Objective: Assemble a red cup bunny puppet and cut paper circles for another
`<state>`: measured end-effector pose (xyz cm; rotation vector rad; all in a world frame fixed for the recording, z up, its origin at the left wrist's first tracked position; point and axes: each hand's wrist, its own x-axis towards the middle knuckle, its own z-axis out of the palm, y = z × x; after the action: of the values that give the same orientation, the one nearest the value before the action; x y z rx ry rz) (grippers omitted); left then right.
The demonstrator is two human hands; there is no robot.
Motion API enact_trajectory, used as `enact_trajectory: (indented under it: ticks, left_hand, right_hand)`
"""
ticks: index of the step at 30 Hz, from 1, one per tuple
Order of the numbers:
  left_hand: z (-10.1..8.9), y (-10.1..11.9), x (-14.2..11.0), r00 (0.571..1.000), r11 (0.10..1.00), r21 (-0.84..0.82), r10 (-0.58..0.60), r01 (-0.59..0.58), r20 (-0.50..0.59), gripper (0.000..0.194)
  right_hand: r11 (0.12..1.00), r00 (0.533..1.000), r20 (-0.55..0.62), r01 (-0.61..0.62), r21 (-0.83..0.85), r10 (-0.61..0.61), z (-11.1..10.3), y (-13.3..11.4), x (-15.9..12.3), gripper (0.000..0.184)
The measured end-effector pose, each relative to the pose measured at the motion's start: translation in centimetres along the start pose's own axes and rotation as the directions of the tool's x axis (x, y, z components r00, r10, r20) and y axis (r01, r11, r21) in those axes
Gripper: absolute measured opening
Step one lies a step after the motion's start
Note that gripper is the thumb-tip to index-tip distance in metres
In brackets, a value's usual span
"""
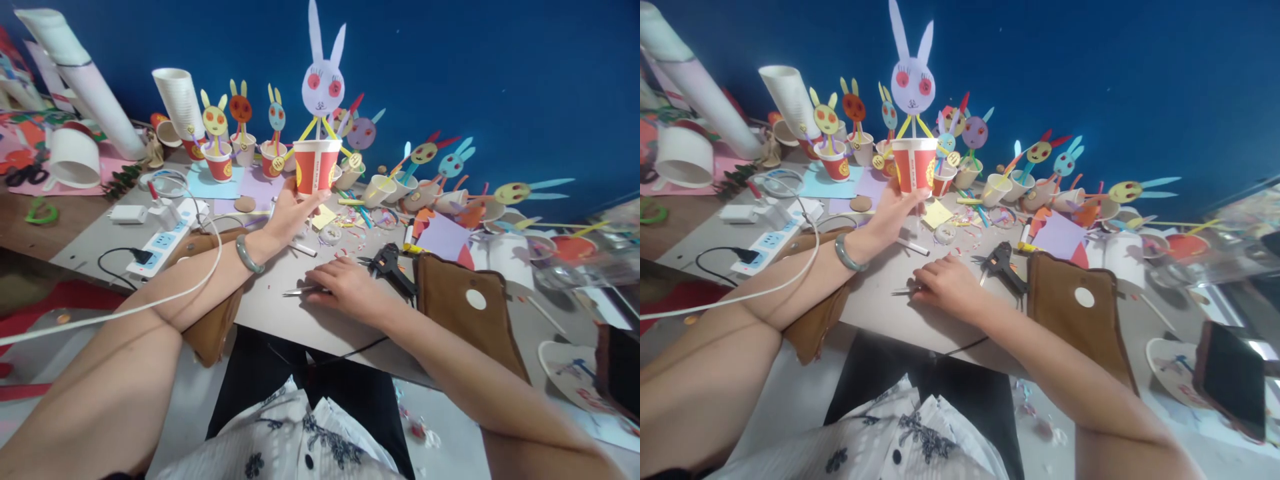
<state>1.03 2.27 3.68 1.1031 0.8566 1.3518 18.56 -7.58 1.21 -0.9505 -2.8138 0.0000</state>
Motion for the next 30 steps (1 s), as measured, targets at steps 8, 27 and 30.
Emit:
enact_trajectory:
  ticks: [8,27,30]
  left_hand:
    - [-0.3,-0.7,0.2,0.996,0.998,0.011,0.066,-0.067,0.053,0.046]
    - [0.1,0.4,-0.5,0.992,0.998,0.064,0.019,-0.027,0.124,0.025]
    - [0.2,0.6,-0.6,0.99,0.997,0.075,0.01,-0.02,0.142,0.022]
  right_hand:
    - [0.961,0.955,0.19,-0.251,0.118,0.226,-2.3,4.1,-2.4,0.007]
    - [0.977,0.945,0.251,-0.214,-0.003,0.208,-1.7,2.3,-3.1,0.01]
    - [0.969,0.941,0.238,-0.249,0.009,0.239,-2.0,2.8,-3.3,0.016]
